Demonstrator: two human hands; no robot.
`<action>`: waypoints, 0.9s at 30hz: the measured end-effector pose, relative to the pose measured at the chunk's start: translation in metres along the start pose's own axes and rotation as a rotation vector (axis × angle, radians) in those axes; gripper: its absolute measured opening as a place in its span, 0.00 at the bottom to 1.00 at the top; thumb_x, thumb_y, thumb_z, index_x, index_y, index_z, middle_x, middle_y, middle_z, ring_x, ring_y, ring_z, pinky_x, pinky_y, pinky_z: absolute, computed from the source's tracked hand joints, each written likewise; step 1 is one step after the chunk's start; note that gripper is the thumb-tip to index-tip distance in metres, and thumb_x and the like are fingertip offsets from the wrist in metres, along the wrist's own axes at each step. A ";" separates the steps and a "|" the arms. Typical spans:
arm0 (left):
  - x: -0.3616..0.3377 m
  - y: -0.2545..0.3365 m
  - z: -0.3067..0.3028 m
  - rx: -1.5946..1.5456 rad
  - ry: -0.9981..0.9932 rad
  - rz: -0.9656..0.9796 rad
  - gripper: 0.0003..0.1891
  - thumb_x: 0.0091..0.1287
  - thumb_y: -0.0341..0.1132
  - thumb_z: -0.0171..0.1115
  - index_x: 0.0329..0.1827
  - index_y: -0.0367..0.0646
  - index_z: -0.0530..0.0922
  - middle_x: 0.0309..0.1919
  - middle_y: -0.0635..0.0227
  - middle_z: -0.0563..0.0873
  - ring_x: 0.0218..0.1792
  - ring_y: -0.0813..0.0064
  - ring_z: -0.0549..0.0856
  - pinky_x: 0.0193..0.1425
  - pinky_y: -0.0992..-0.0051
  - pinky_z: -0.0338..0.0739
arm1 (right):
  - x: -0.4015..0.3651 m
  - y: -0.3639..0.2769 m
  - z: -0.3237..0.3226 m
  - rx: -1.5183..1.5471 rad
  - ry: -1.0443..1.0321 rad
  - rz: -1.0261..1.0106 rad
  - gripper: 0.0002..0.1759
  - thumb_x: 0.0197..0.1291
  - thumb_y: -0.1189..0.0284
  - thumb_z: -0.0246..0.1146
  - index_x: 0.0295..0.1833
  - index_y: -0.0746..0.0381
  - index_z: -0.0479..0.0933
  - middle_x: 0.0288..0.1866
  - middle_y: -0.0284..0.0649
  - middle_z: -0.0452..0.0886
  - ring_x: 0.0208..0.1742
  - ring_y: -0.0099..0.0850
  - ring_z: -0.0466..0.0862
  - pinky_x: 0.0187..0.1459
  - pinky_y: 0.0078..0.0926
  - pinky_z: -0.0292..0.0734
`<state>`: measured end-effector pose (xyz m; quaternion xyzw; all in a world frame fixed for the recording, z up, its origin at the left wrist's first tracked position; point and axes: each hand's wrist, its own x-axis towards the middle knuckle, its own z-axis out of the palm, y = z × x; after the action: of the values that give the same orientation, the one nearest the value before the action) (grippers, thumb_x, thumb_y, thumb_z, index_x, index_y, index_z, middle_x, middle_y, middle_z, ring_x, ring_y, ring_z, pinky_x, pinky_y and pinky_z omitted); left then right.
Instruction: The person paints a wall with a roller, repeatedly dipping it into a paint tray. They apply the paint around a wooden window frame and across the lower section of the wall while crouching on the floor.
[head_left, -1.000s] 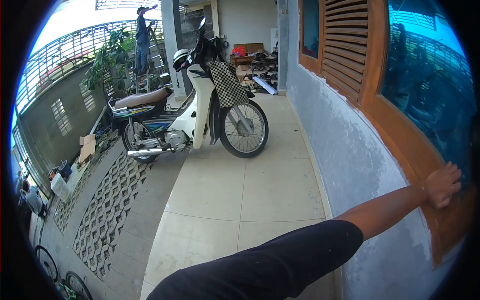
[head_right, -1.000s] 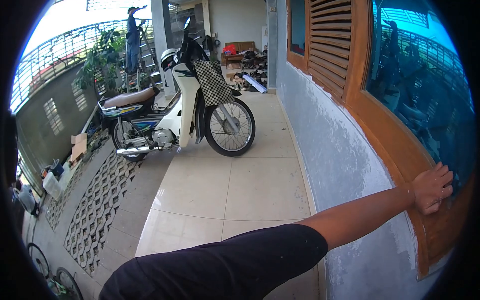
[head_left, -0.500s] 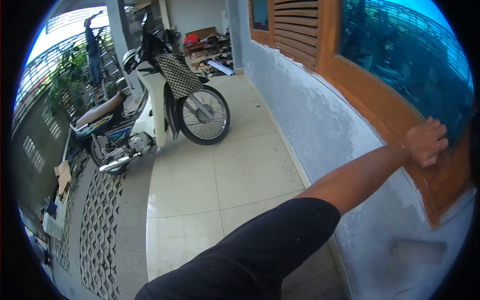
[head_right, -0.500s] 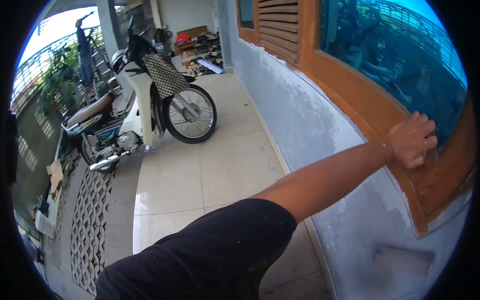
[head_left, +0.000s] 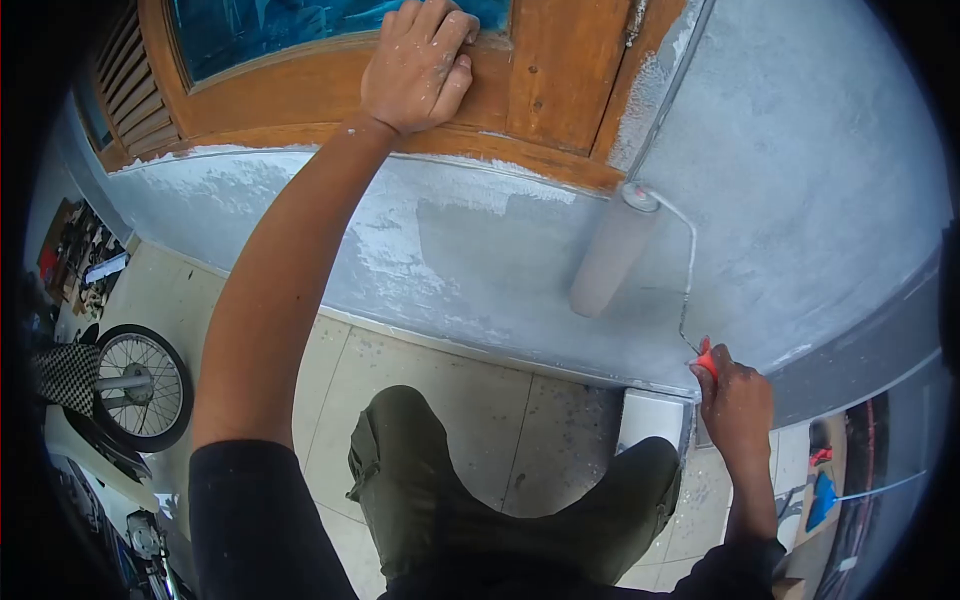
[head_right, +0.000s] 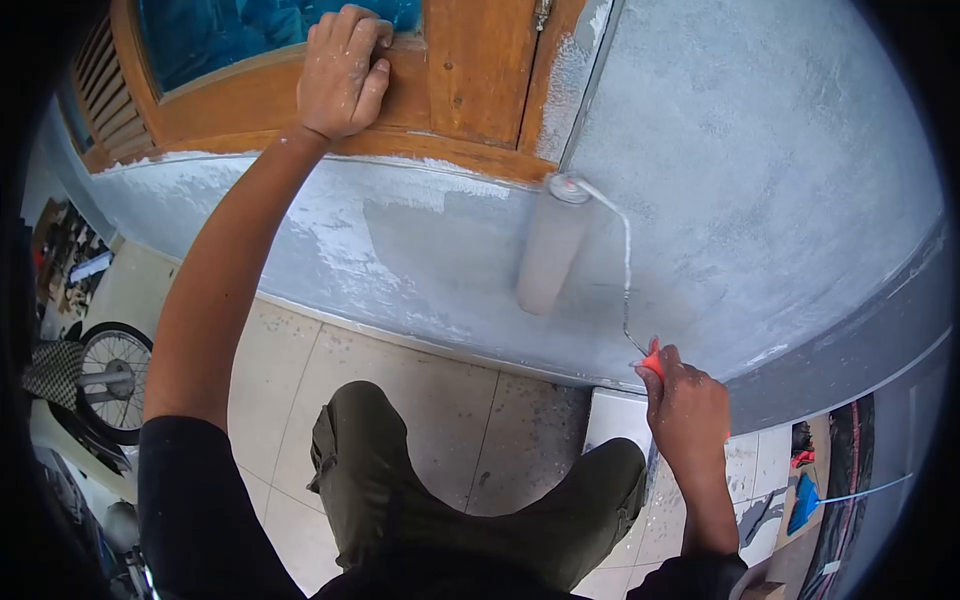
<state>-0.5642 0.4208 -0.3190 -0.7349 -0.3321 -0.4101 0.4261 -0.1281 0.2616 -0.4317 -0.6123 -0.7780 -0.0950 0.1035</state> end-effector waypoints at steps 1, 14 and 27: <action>0.000 0.000 0.000 -0.009 -0.002 0.011 0.15 0.55 0.32 0.57 0.45 0.38 0.74 0.40 0.52 0.73 0.42 0.50 0.72 0.46 0.55 0.66 | 0.007 -0.008 0.002 -0.035 -0.014 -0.069 0.16 0.70 0.60 0.64 0.44 0.64 0.76 0.25 0.49 0.82 0.28 0.50 0.85 0.30 0.44 0.77; -0.002 -0.004 0.002 -0.056 0.029 0.034 0.13 0.55 0.32 0.56 0.44 0.40 0.72 0.39 0.53 0.71 0.41 0.50 0.71 0.47 0.56 0.65 | 0.016 -0.027 0.061 0.113 -0.066 -0.099 0.15 0.68 0.61 0.66 0.41 0.62 0.76 0.24 0.49 0.82 0.27 0.51 0.84 0.29 0.47 0.76; -0.007 -0.004 0.005 -0.009 0.075 0.035 0.11 0.58 0.31 0.55 0.43 0.40 0.71 0.39 0.53 0.70 0.42 0.51 0.71 0.48 0.57 0.65 | -0.021 -0.004 0.059 0.119 0.039 0.056 0.13 0.68 0.63 0.66 0.39 0.62 0.76 0.25 0.52 0.82 0.27 0.54 0.83 0.29 0.48 0.74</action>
<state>-0.5695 0.4260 -0.3254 -0.7266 -0.3012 -0.4313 0.4420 -0.1294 0.2570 -0.4940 -0.6247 -0.7626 -0.0577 0.1576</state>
